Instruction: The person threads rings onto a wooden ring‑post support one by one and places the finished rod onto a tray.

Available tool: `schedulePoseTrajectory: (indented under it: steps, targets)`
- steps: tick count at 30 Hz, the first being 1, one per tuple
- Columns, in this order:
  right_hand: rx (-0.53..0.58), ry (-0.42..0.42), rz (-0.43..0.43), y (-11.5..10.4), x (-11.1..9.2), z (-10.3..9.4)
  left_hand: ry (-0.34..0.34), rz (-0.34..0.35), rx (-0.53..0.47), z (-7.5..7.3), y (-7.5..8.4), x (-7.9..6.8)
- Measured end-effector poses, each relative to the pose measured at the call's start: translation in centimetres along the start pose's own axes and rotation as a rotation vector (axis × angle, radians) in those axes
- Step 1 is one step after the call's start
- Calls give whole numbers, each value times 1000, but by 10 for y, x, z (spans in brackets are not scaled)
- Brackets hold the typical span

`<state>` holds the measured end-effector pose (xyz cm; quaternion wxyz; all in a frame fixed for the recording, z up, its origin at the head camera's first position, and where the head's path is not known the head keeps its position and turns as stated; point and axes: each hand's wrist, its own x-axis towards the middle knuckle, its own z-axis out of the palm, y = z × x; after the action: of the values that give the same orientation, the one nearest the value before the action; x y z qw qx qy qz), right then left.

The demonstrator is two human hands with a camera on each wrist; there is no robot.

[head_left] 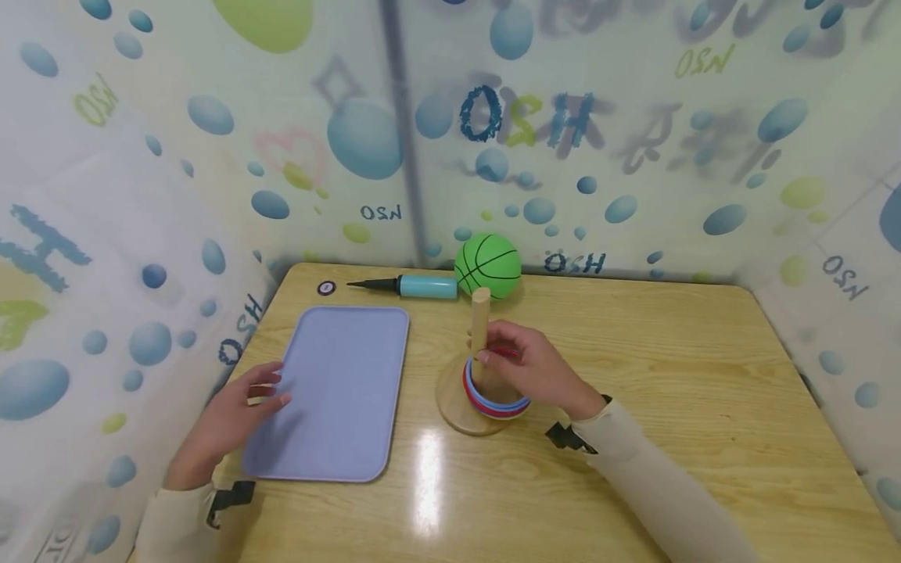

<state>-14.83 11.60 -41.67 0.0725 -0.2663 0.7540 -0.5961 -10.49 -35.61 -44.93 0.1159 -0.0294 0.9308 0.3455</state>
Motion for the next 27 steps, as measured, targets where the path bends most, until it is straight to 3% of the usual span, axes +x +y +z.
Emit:
schedulePoseTrajectory:
  steps: [5,14,27]
  targets:
    - [-7,-14,-19,3,1,1,-14,-75,1,-2,-12,6]
    - [2,-33,-8,5,0,-1,-6,-144,-16,0,-27,15]
    - [27,-46,-30,4,1,0,-10,-152,-13,3,-33,14]
